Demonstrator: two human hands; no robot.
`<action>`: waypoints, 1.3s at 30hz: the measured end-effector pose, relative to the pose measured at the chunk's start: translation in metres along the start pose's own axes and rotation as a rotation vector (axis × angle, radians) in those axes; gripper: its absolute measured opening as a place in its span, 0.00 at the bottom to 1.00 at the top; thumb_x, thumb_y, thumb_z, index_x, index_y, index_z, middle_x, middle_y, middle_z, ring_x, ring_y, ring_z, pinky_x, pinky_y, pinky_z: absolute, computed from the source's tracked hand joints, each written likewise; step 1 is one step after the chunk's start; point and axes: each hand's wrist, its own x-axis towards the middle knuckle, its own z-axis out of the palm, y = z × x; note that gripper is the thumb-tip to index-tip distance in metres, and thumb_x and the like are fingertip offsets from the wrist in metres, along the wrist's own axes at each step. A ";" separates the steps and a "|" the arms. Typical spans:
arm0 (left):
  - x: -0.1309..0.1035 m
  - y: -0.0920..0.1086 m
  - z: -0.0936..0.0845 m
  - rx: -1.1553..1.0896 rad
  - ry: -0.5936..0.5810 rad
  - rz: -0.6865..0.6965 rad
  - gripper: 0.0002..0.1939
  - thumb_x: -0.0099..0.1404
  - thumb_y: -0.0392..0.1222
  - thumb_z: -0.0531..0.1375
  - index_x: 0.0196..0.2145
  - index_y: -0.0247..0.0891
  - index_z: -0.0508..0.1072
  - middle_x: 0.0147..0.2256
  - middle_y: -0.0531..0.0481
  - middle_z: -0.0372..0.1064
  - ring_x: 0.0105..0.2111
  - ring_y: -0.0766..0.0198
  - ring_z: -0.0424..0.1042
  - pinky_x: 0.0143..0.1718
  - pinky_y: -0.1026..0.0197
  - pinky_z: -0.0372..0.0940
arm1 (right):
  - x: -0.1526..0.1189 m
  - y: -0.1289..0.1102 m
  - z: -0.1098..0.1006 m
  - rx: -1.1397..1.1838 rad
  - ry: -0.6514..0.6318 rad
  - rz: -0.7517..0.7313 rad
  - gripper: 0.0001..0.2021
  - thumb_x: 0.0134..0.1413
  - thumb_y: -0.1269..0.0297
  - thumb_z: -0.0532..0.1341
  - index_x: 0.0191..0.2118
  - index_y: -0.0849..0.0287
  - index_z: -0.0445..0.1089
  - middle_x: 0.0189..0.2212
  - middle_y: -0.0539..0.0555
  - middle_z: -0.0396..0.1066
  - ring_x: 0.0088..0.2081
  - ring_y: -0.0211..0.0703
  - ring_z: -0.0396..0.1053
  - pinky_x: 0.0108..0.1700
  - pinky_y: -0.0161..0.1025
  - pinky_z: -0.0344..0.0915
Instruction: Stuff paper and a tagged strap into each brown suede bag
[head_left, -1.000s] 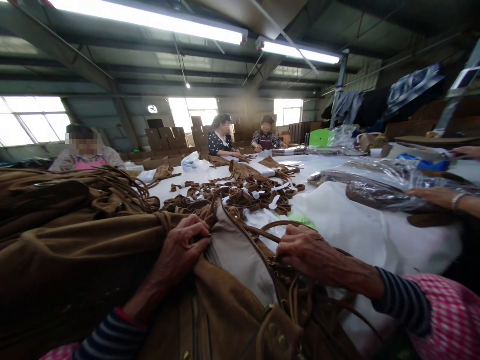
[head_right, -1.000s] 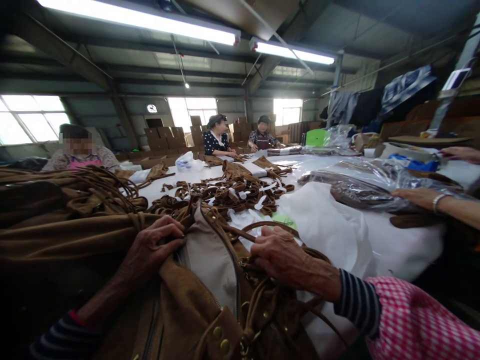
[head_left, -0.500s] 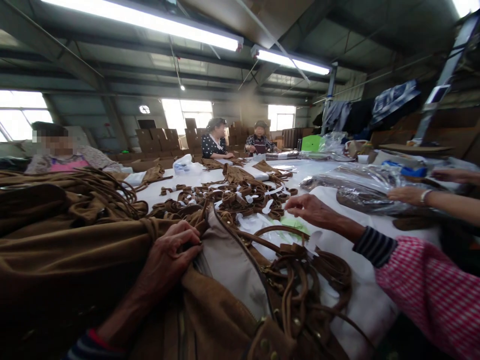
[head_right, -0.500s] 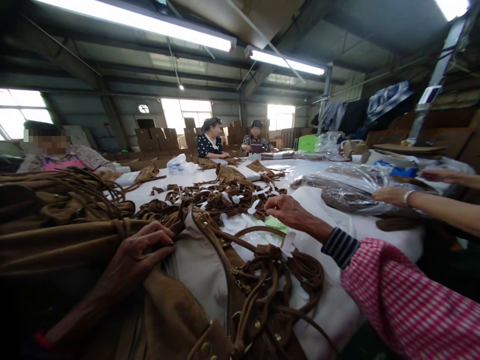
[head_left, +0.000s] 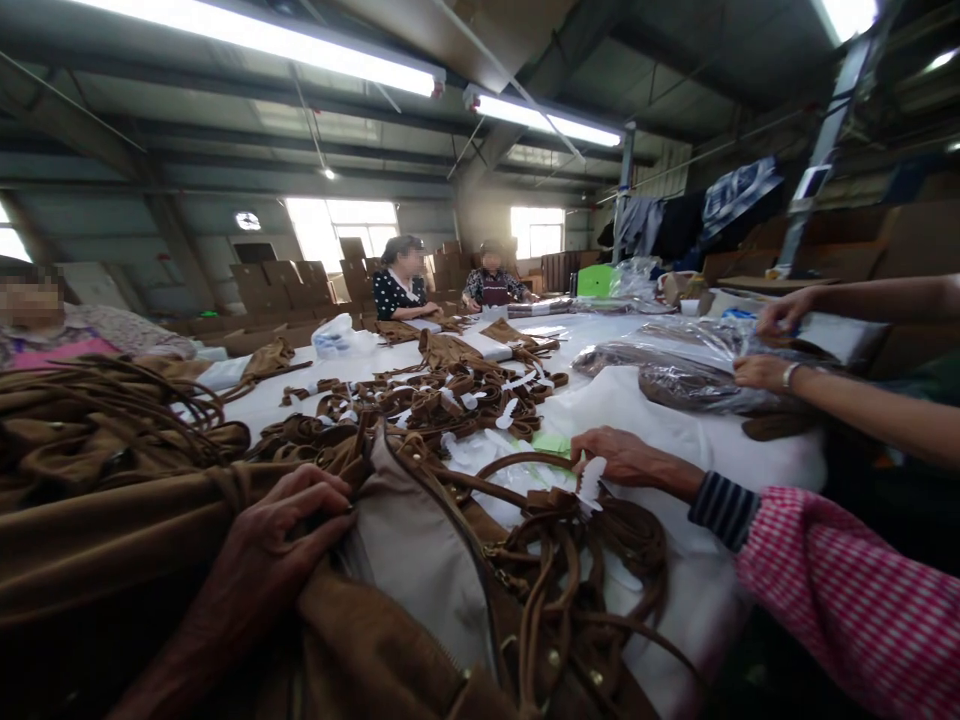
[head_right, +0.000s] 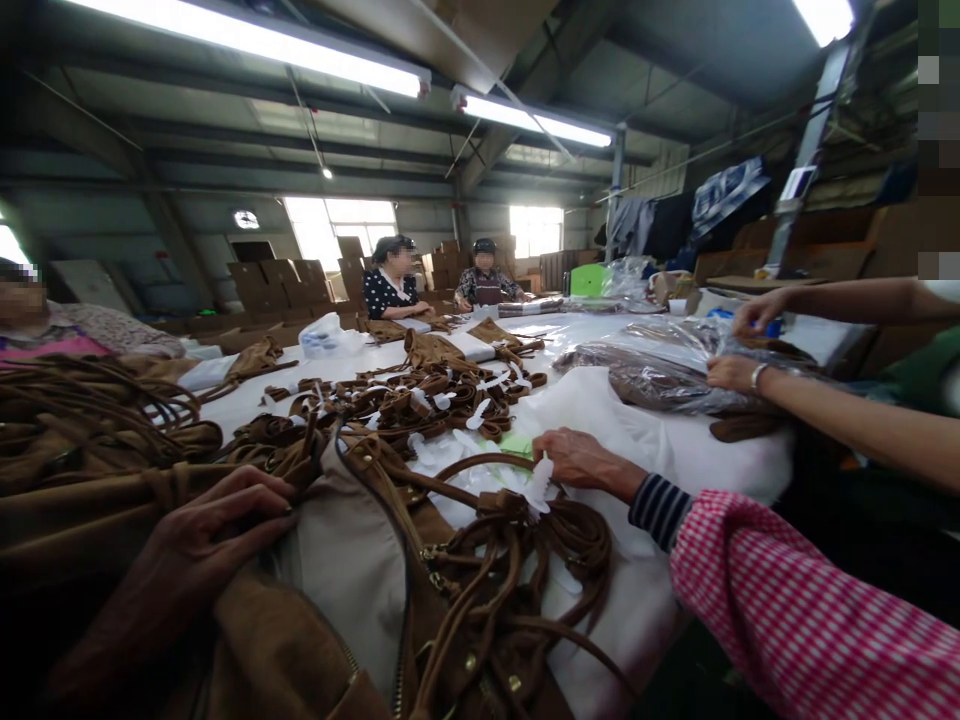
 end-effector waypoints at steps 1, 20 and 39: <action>0.000 0.001 -0.001 0.006 -0.003 -0.003 0.11 0.62 0.52 0.64 0.28 0.44 0.76 0.39 0.51 0.74 0.39 0.58 0.74 0.42 0.61 0.67 | 0.000 0.000 0.001 0.002 -0.002 0.004 0.10 0.53 0.62 0.61 0.40 0.56 0.78 0.35 0.56 0.78 0.37 0.48 0.73 0.35 0.37 0.59; -0.002 0.014 0.000 -0.049 -0.017 -0.030 0.09 0.63 0.46 0.62 0.28 0.40 0.75 0.38 0.50 0.72 0.41 0.58 0.72 0.44 0.59 0.65 | 0.016 -0.019 -0.011 0.271 0.008 -0.154 0.10 0.54 0.62 0.60 0.39 0.60 0.75 0.32 0.54 0.73 0.33 0.44 0.68 0.35 0.38 0.60; -0.002 0.018 0.006 -0.114 0.007 -0.011 0.05 0.60 0.37 0.59 0.27 0.38 0.72 0.36 0.50 0.68 0.40 0.59 0.69 0.43 0.57 0.62 | 0.023 -0.065 0.021 0.116 -0.132 -0.090 0.07 0.51 0.64 0.62 0.25 0.60 0.70 0.23 0.49 0.66 0.27 0.38 0.61 0.29 0.36 0.52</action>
